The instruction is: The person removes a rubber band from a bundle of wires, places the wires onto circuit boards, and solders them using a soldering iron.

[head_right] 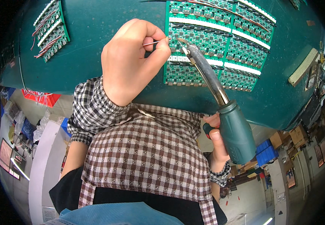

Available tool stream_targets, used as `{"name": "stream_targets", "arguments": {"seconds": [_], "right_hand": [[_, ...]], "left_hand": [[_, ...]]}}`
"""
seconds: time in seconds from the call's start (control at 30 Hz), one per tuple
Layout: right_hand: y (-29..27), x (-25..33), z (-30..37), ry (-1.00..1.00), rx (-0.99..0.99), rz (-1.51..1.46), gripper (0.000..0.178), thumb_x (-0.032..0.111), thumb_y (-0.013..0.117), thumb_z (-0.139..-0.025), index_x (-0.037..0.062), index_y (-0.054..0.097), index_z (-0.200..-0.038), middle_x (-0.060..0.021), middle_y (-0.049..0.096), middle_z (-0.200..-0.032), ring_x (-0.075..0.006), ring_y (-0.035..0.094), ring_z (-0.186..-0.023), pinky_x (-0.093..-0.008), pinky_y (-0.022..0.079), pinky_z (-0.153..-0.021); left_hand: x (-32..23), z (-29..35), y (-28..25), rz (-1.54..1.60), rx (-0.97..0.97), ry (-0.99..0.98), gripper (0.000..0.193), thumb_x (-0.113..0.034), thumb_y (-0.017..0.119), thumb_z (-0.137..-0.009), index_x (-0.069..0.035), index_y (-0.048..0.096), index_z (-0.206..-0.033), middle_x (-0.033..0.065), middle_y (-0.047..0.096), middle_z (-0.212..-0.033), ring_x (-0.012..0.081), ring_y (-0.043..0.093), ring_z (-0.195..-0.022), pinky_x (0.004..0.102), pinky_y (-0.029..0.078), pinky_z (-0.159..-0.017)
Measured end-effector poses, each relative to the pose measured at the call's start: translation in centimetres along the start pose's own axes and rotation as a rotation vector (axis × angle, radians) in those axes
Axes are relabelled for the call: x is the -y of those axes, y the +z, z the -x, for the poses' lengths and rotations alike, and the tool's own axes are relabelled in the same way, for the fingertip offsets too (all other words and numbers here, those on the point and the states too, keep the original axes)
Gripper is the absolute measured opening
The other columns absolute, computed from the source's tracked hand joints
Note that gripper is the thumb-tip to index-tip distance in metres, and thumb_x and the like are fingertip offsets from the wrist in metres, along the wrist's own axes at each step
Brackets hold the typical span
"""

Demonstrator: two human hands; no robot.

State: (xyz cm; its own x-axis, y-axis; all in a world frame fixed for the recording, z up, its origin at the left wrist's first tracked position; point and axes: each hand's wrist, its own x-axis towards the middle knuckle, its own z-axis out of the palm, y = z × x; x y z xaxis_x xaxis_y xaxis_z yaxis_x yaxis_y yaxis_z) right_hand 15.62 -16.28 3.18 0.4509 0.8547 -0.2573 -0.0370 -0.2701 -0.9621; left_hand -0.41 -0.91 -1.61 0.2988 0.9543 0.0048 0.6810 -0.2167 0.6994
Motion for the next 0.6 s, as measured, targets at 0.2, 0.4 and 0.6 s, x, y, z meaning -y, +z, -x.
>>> {"name": "stream_targets", "arguments": {"seconds": [0.2, 0.4, 0.6], "right_hand": [[0.0, -0.1, 0.0, 0.014, -0.044, -0.010, 0.041, 0.022, 0.063, -0.076, -0.0100, 0.052, -0.099, -0.0136, 0.053, -0.075, -0.0232, 0.057, -0.064, -0.0369, 0.054, -0.056], [-1.0, 0.0, -1.2, -0.019, 0.018, -0.157, 0.045, 0.026, 0.059, -0.080, -0.0090, 0.048, -0.107, -0.0125, 0.051, -0.077, -0.0214, 0.055, -0.067, -0.0352, 0.054, -0.056], [-3.1, -1.3, -1.4, -0.080, -0.008, -0.250, 0.044, 0.027, 0.056, -0.084, -0.0061, 0.044, -0.112, -0.0109, 0.049, -0.078, -0.0208, 0.054, -0.071, -0.0340, 0.054, -0.060]], "left_hand": [[0.0, -0.2, 0.2, 0.009, -0.003, 0.006, 0.011, -0.012, 0.068, -0.070, -0.007, 0.059, -0.074, 0.0013, 0.052, -0.065, 0.0107, 0.049, -0.053, 0.0240, 0.042, -0.048], [-0.4, -0.1, -1.0, 0.053, 0.004, 0.001, 0.012, -0.008, 0.069, -0.070, -0.006, 0.060, -0.079, 0.0023, 0.053, -0.068, 0.0099, 0.052, -0.055, 0.0226, 0.043, -0.050], [0.8, -3.5, -4.8, -0.169, -0.186, 0.322, 0.021, -0.002, 0.067, -0.072, -0.003, 0.060, -0.092, 0.0076, 0.057, -0.088, 0.0194, 0.060, -0.075, 0.0271, 0.048, -0.065]]}}
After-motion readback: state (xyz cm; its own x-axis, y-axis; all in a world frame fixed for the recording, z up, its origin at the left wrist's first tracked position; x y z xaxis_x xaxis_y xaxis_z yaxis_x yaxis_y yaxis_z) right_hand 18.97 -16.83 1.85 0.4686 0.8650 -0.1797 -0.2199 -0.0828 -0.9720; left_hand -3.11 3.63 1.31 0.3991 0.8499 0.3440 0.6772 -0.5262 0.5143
